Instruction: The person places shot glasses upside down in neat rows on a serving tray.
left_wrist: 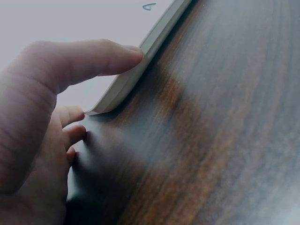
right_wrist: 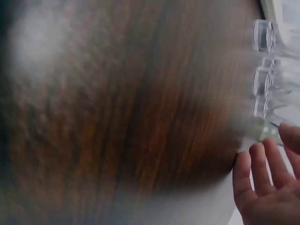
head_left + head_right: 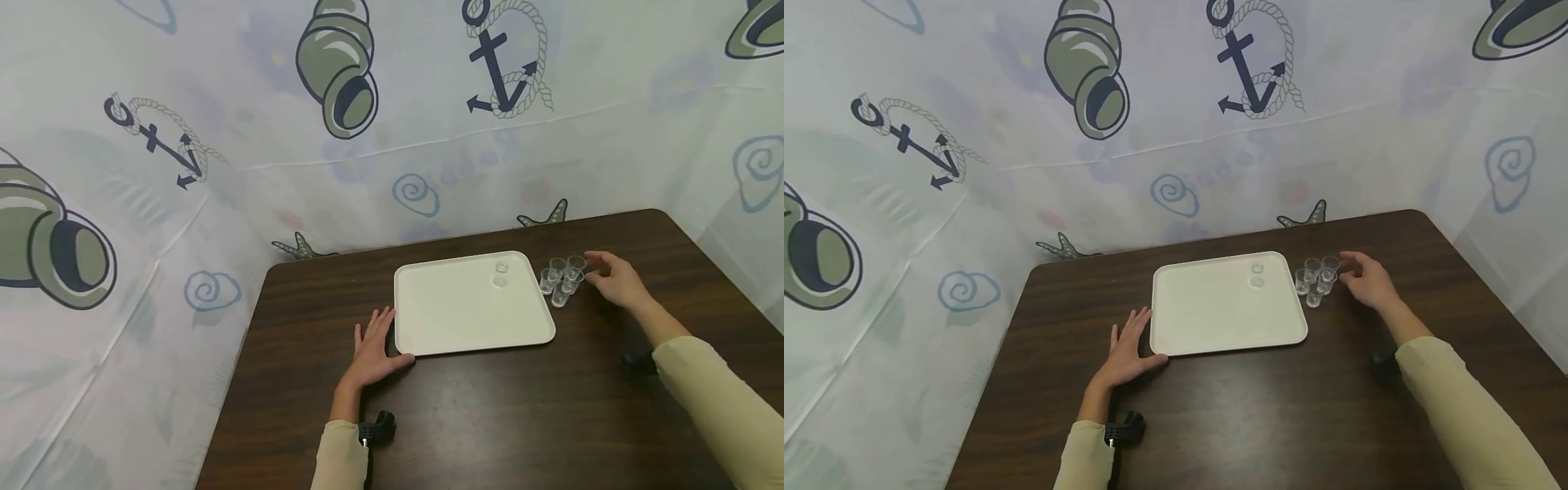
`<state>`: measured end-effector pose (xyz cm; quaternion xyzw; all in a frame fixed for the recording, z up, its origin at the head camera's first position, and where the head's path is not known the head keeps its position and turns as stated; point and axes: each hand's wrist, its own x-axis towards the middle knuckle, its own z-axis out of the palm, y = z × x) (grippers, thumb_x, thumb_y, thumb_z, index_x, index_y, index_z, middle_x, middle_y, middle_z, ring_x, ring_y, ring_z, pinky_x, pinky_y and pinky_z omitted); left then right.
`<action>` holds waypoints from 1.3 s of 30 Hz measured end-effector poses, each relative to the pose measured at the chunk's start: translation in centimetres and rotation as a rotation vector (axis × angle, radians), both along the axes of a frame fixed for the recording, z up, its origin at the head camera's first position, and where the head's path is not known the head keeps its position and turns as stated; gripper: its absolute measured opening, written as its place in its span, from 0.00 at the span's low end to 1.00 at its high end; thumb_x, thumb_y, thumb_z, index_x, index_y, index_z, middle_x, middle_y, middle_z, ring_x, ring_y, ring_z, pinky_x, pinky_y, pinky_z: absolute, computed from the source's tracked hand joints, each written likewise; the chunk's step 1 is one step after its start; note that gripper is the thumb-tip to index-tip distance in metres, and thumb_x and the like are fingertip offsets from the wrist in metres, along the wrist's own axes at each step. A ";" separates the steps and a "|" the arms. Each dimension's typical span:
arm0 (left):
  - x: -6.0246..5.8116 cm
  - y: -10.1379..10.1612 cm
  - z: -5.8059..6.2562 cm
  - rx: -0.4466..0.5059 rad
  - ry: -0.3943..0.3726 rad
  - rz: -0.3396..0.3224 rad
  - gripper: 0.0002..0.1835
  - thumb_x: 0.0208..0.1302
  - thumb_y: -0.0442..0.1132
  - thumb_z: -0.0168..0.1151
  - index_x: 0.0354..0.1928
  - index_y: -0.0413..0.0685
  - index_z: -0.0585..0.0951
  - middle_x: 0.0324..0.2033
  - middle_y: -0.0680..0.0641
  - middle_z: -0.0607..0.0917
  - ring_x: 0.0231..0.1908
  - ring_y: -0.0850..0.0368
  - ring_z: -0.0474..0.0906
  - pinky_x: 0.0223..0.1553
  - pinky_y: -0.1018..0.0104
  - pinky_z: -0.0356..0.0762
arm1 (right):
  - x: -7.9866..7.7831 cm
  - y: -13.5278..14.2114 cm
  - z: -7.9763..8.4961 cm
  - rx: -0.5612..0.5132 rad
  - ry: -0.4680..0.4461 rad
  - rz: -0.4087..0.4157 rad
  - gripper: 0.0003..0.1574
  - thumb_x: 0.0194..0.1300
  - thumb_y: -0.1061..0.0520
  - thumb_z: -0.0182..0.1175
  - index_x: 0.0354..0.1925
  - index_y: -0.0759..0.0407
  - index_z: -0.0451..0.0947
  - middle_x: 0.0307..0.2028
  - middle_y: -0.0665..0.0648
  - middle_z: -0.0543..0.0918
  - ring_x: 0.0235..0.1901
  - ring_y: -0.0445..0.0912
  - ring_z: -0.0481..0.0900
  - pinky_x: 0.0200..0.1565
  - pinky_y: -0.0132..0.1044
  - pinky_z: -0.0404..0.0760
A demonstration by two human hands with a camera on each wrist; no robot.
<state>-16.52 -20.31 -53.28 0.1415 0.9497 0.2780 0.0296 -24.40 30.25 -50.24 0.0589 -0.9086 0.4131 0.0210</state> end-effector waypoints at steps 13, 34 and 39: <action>0.2 0.0 0.2 -0.003 -0.002 0.000 0.55 0.53 0.63 0.68 0.77 0.50 0.54 0.76 0.46 0.53 0.75 0.47 0.41 0.67 0.34 0.28 | -0.6 0.0 -0.1 -0.036 -0.043 0.107 0.31 0.69 0.68 0.56 0.68 0.71 0.63 0.59 0.75 0.74 0.56 0.69 0.72 0.38 0.17 0.68; 0.0 0.0 0.2 -0.003 0.013 0.001 0.54 0.53 0.62 0.69 0.77 0.49 0.55 0.75 0.45 0.55 0.75 0.44 0.43 0.67 0.32 0.31 | -0.2 0.4 -0.3 0.019 -0.071 0.024 0.27 0.71 0.54 0.59 0.60 0.72 0.70 0.57 0.77 0.72 0.53 0.68 0.71 0.52 0.62 0.70; 0.0 0.2 0.3 -0.009 0.005 -0.004 0.55 0.54 0.63 0.68 0.77 0.50 0.54 0.76 0.46 0.53 0.75 0.46 0.41 0.67 0.34 0.29 | 0.0 0.7 0.3 0.042 -0.062 -0.049 0.27 0.71 0.54 0.58 0.58 0.74 0.68 0.54 0.78 0.72 0.53 0.70 0.70 0.50 0.64 0.69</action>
